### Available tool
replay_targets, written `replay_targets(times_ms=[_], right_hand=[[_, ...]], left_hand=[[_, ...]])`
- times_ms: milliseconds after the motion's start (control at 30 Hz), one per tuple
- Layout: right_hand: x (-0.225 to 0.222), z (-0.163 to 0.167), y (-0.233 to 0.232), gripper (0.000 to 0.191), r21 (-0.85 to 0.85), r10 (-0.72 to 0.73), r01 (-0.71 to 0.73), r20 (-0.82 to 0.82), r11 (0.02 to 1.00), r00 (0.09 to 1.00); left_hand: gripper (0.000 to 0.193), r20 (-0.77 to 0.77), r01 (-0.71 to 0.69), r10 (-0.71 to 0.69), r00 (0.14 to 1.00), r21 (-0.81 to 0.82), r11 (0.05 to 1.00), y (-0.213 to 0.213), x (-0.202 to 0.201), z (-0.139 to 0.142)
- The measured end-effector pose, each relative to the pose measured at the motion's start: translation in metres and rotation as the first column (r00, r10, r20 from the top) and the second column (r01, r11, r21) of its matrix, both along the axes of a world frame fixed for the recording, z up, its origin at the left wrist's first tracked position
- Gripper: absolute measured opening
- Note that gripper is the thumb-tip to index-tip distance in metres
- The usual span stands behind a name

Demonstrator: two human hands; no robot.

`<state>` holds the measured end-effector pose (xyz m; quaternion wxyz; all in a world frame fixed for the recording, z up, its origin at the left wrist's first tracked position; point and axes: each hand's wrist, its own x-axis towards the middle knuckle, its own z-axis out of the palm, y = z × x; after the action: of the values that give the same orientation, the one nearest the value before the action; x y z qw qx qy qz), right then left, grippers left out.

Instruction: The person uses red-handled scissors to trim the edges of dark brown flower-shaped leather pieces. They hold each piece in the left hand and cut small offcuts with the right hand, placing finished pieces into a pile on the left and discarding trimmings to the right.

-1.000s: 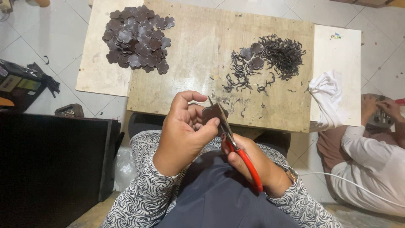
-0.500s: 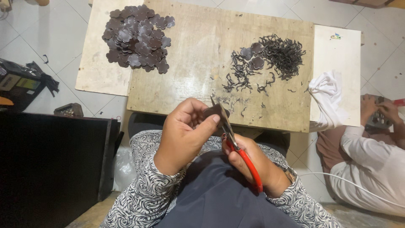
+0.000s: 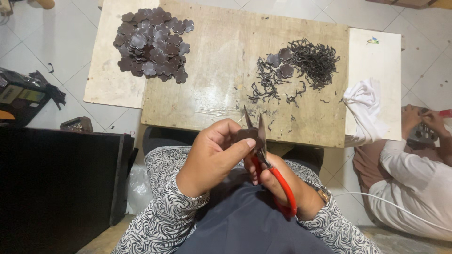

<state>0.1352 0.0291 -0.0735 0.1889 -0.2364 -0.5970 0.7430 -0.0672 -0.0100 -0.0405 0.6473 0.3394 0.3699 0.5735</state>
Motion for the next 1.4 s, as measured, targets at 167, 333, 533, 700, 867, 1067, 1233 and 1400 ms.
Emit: replay_targets(times_ms=[167,333,533,700,867,1067,1233,1400], right_hand=[[-0.001,0.0,0.0,0.081,-0.008,0.019,-0.019,-0.003,1.0,1.0],[-0.001,0.004,0.001,0.083,0.084,0.048,-0.047,-0.009,0.995,0.999],[-0.002,0.005,0.001,0.081,0.144,0.019,-0.021,0.012,0.989,1.0],[-0.003,0.005,0.0,0.079,0.099,0.021,-0.018,-0.029,0.995,0.999],[-0.001,0.001,0.0,0.072,0.097,0.014,-0.012,-0.025,0.995,1.0],[-0.001,-0.006,-0.002,0.062,0.031,-0.058,0.058,-0.01,0.998,0.998],[-0.002,-0.003,-0.004,0.058,0.061,-0.104,0.102,0.041,0.993,0.994],[-0.002,0.001,-0.003,0.057,0.056,-0.095,0.092,0.054,0.994,0.994]], left_hand=[[0.008,-0.052,-0.132,0.134,0.99,0.044,0.99,0.0,0.003,-0.006],[0.008,-0.001,-0.151,0.151,0.989,0.011,0.988,0.0,0.006,-0.011],[0.009,0.033,-0.115,0.115,0.993,0.0,0.993,-0.001,0.011,-0.009],[0.008,0.033,-0.1,0.102,0.994,-0.035,0.994,-0.001,0.01,-0.003],[0.007,0.032,-0.12,0.12,0.992,-0.006,0.993,0.0,0.008,-0.004],[0.007,-0.027,-0.16,0.16,0.987,0.023,0.987,0.002,0.01,-0.008],[0.007,0.044,-0.173,0.173,0.984,-0.003,0.985,0.003,0.009,-0.01],[0.008,0.005,-0.187,0.187,0.982,0.004,0.982,0.002,0.004,-0.011]])
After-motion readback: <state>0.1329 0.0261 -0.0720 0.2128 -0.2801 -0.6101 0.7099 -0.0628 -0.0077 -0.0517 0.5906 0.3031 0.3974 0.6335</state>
